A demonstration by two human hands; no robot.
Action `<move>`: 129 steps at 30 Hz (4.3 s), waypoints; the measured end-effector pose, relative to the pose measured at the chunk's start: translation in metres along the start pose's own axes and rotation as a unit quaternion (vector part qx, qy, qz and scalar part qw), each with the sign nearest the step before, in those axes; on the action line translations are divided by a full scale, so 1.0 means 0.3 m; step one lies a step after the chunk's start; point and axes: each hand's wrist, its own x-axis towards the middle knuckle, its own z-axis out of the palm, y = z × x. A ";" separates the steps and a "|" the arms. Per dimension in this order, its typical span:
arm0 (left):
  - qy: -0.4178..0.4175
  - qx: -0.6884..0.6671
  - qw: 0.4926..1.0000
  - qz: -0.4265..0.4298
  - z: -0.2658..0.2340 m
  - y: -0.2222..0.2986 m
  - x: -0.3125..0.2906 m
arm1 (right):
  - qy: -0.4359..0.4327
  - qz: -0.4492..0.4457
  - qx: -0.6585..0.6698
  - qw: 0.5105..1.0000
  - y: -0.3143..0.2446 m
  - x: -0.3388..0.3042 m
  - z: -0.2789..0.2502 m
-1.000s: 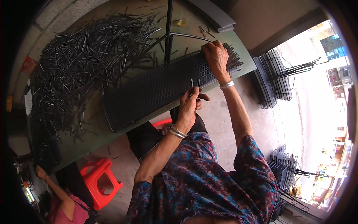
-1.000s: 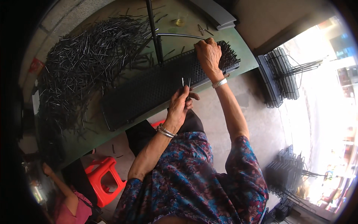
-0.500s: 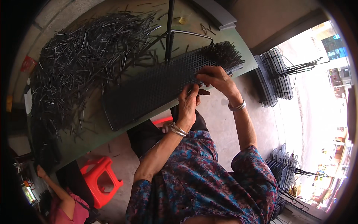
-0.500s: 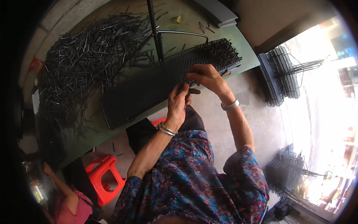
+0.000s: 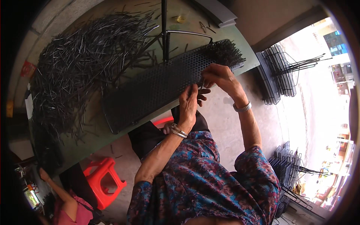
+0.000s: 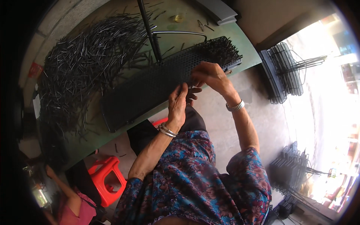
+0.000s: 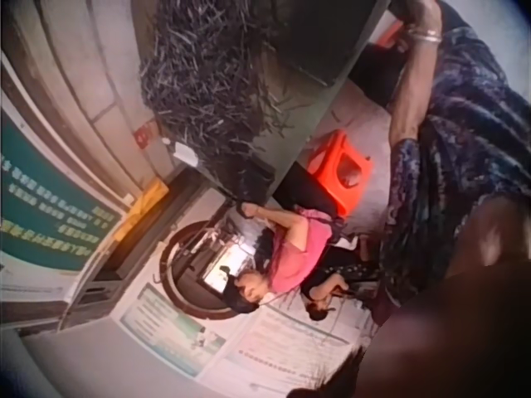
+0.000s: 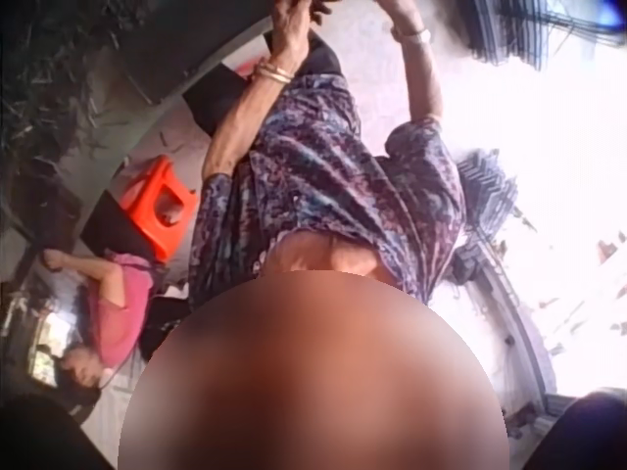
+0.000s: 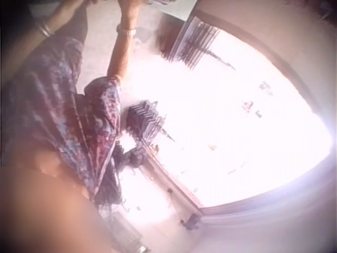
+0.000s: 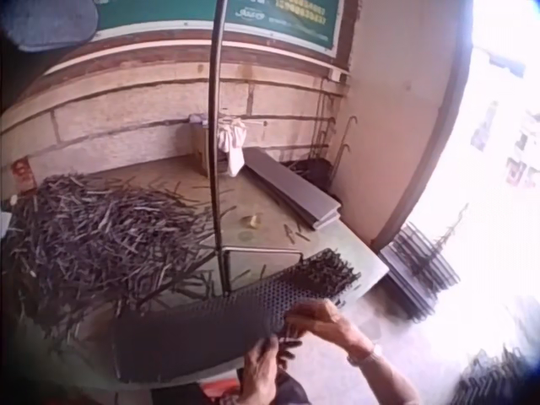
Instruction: Inserting thin metal rods into the holes of a perforated metal plate at a workbench.
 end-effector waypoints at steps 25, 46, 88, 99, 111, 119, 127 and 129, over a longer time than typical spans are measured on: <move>-0.036 -0.024 0.995 -0.087 0.007 -0.047 -0.008 | 0.305 -0.197 -0.238 0.901 0.046 0.174 -0.108; -0.047 -0.018 0.994 -0.093 0.023 -0.023 -0.023 | 0.292 -0.257 -0.443 0.808 0.088 0.249 -0.127; -0.063 -0.024 0.991 -0.113 -0.004 -0.039 -0.030 | 0.415 -0.206 -0.274 0.843 0.076 0.128 -0.091; -0.062 -0.002 0.992 -0.105 -0.051 -0.024 -0.082 | 0.394 -0.179 -0.278 0.858 0.066 0.137 -0.082; -0.061 0.005 0.994 -0.094 -0.088 0.011 -0.142 | 0.382 -0.195 -0.416 0.802 0.112 0.152 -0.070; -0.108 0.008 0.991 -0.074 -0.109 0.072 -0.202 | 0.363 -0.162 -0.436 0.808 0.085 0.176 -0.090; -0.112 0.002 0.992 -0.057 -0.160 0.100 -0.239 | 0.360 -0.155 -0.454 0.801 0.085 0.185 -0.101; -0.112 0.003 0.993 -0.047 -0.166 0.102 -0.249 | 0.332 -0.122 -0.454 0.818 0.070 0.185 -0.091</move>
